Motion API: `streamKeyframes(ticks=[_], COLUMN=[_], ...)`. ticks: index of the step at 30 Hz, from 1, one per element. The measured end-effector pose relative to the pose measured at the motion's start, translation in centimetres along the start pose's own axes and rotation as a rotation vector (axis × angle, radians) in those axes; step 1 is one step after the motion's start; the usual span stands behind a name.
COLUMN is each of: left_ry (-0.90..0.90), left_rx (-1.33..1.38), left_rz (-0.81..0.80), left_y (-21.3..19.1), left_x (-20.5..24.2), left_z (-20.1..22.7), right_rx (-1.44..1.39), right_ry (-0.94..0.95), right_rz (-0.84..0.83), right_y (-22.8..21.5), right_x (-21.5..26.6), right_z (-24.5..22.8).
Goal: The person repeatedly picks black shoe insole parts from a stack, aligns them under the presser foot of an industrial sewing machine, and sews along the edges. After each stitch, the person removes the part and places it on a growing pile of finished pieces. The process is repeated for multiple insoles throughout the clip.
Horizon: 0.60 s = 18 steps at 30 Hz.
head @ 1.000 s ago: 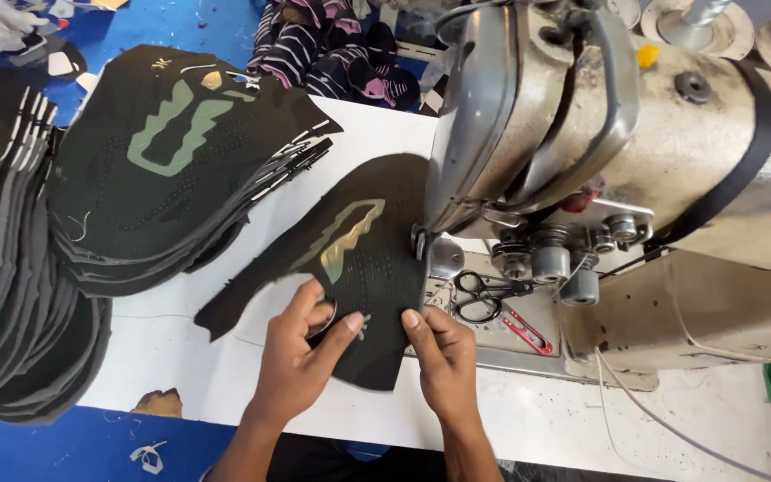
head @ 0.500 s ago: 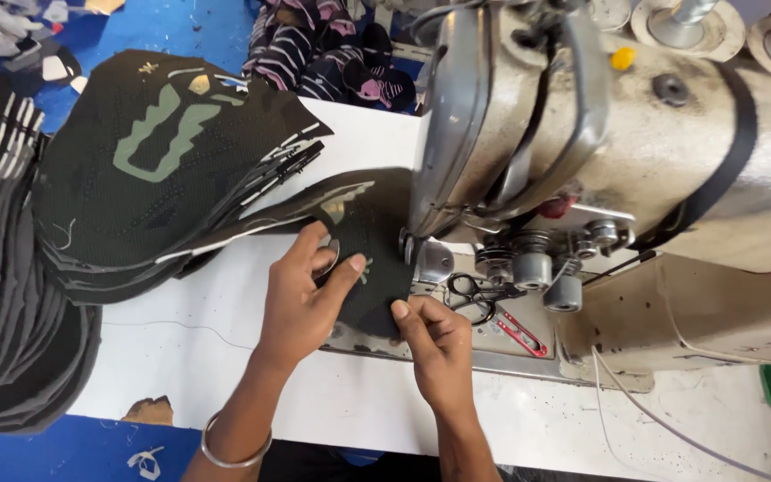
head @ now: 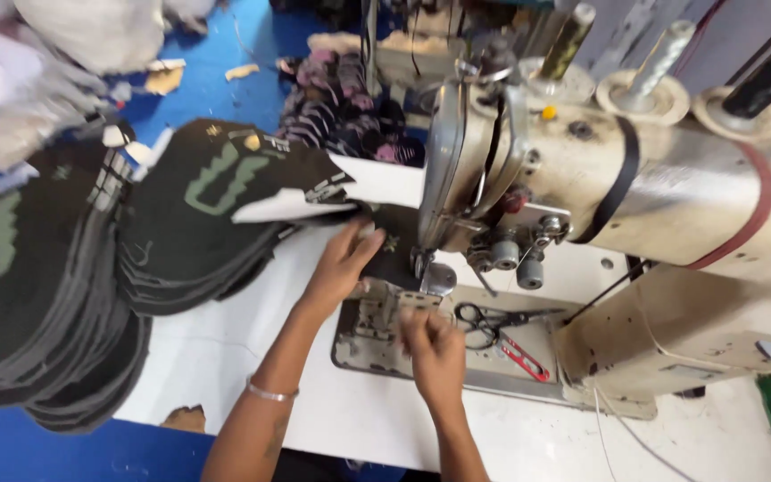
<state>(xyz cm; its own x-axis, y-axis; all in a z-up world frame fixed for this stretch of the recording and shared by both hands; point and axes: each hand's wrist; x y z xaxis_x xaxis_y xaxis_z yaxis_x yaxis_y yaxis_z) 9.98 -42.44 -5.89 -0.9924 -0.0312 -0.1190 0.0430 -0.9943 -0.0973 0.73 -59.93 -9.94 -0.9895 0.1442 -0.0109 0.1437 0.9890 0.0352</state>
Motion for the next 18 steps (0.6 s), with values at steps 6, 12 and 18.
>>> streamKeyframes(ticks=[6,12,18], left_ry=[-0.186,-0.072,-0.012], left_rx=[0.097,-0.336,-0.297], left_rz=[-0.03,0.194,0.234], left_y=[-1.8,-1.3,-1.2], left_x=[7.4,9.6,10.2], left_z=[-10.2,-10.1,-12.0], right_rx=[0.378,0.413,0.478], right_ry=[0.023,0.08,0.034], right_rz=[-0.297,-0.228,-0.177], right_y=[-4.3,-3.1,-2.6], right_x=[5.2,5.6,7.4], right_z=[10.9,9.1,4.9])
Point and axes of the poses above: each hand's wrist, its own x-axis away from the middle knuckle, its own y-axis out of the palm, z = x × y, and after that the axes turned 1 degree about z, right-handed
